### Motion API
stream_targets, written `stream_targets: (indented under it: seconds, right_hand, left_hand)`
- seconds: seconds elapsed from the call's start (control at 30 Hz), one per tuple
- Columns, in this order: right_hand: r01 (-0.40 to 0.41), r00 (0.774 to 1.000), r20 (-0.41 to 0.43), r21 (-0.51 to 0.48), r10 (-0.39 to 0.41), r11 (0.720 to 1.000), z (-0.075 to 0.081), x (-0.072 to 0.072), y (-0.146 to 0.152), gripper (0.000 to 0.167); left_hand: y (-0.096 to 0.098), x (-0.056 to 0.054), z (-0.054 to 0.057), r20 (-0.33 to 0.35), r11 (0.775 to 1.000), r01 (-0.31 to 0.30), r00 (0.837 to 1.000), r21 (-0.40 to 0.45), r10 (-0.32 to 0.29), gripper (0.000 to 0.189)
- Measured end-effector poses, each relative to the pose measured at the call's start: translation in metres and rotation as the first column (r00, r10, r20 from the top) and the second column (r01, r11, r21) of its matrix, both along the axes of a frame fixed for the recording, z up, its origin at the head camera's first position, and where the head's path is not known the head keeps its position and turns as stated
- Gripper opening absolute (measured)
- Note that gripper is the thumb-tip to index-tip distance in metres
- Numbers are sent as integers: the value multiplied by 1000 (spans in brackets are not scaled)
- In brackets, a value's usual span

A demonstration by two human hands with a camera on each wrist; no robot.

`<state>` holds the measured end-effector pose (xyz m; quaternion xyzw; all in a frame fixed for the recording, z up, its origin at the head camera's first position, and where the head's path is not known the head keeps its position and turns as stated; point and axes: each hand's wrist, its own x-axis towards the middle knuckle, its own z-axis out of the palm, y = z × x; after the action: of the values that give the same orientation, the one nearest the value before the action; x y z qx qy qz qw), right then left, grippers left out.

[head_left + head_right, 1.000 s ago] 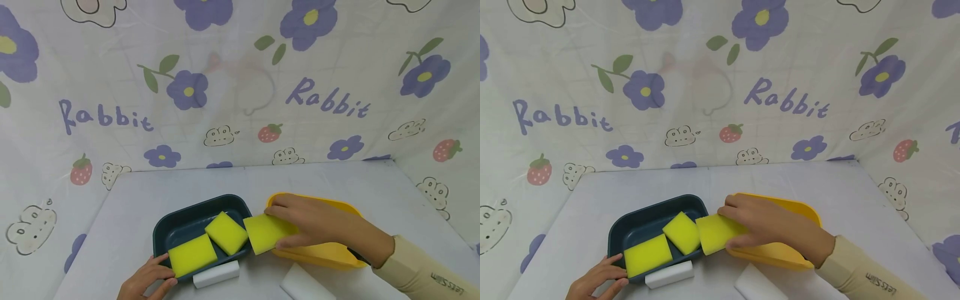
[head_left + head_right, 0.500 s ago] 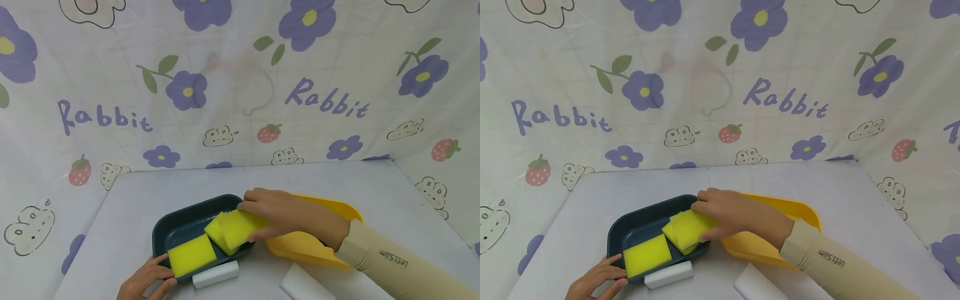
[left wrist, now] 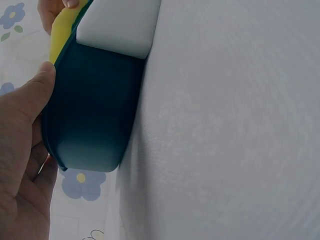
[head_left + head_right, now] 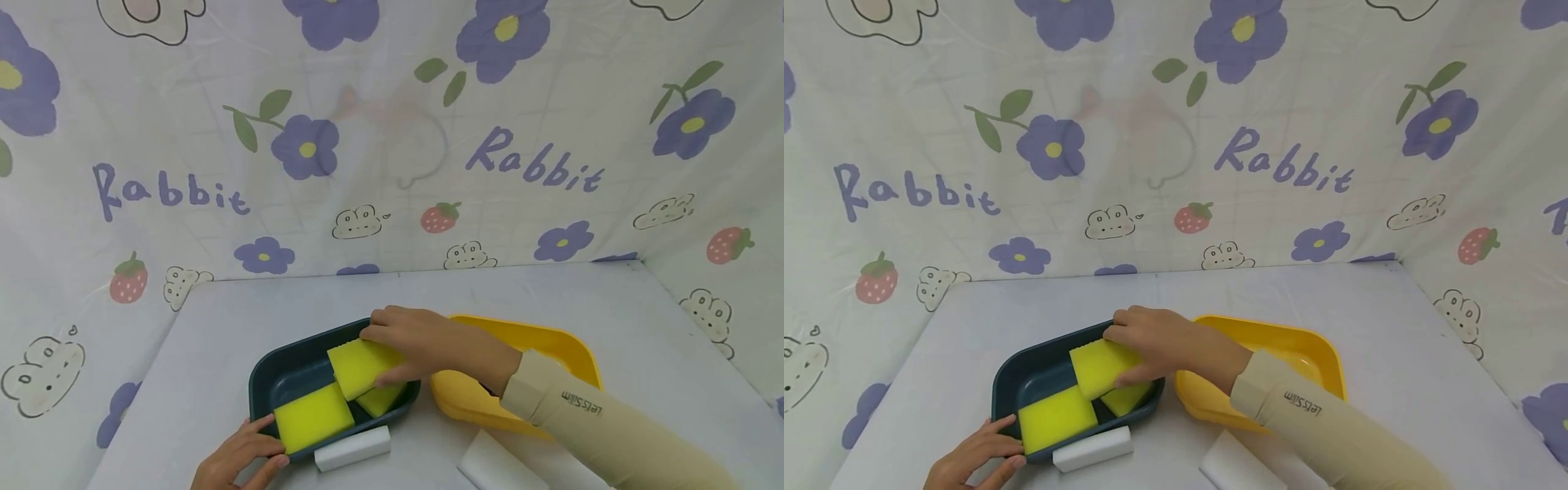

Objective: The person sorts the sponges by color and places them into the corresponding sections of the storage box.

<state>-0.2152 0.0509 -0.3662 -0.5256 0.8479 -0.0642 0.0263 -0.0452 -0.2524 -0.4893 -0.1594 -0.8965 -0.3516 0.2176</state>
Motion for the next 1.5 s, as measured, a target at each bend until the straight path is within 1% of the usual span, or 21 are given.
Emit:
stream_targets:
  seconds: [0.1,0.2,0.37,0.63,0.87,1.07,1.23,1.37,1.5]
  right_hand:
    - [-3,1000,5,-1,3,1000,-4,-3,-7,64]
    - [-6,1000,5,3,6,1000,-9,-5,-13,64]
    - [3,1000,15,26,-4,1000,-15,-8,-23,65]
    - [14,1000,24,42,-15,999,-18,-8,-38,65]
    - [25,1000,-2,65,-25,998,-24,-11,-53,65]
    - [21,999,-48,56,-18,998,-32,-14,-61,62]
    - [18,998,-66,43,-15,999,-36,-16,-67,63]
    - [22,998,-63,33,-20,999,-37,-16,-71,64]
    - [26,999,-41,25,-25,999,-36,-15,-76,63]
  left_hand:
    - [0,0,0,-2,1000,6,1000,11,-6,24]
    - [0,1,-1,6,1000,-3,1000,8,3,24]
    - [0,0,-2,6,1000,11,1000,22,-11,23]
    - [0,1,-1,6,999,20,1000,25,-20,23]
    - [-1,1,0,19,999,21,1000,40,-22,22]
    - [-1,0,-1,15,998,30,999,51,-30,22]
    - [-2,0,-1,9,998,38,999,49,-39,23]
    - [-2,0,1,23,999,38,999,36,-39,21]
    - [-2,0,1,39,999,38,998,26,-39,20]
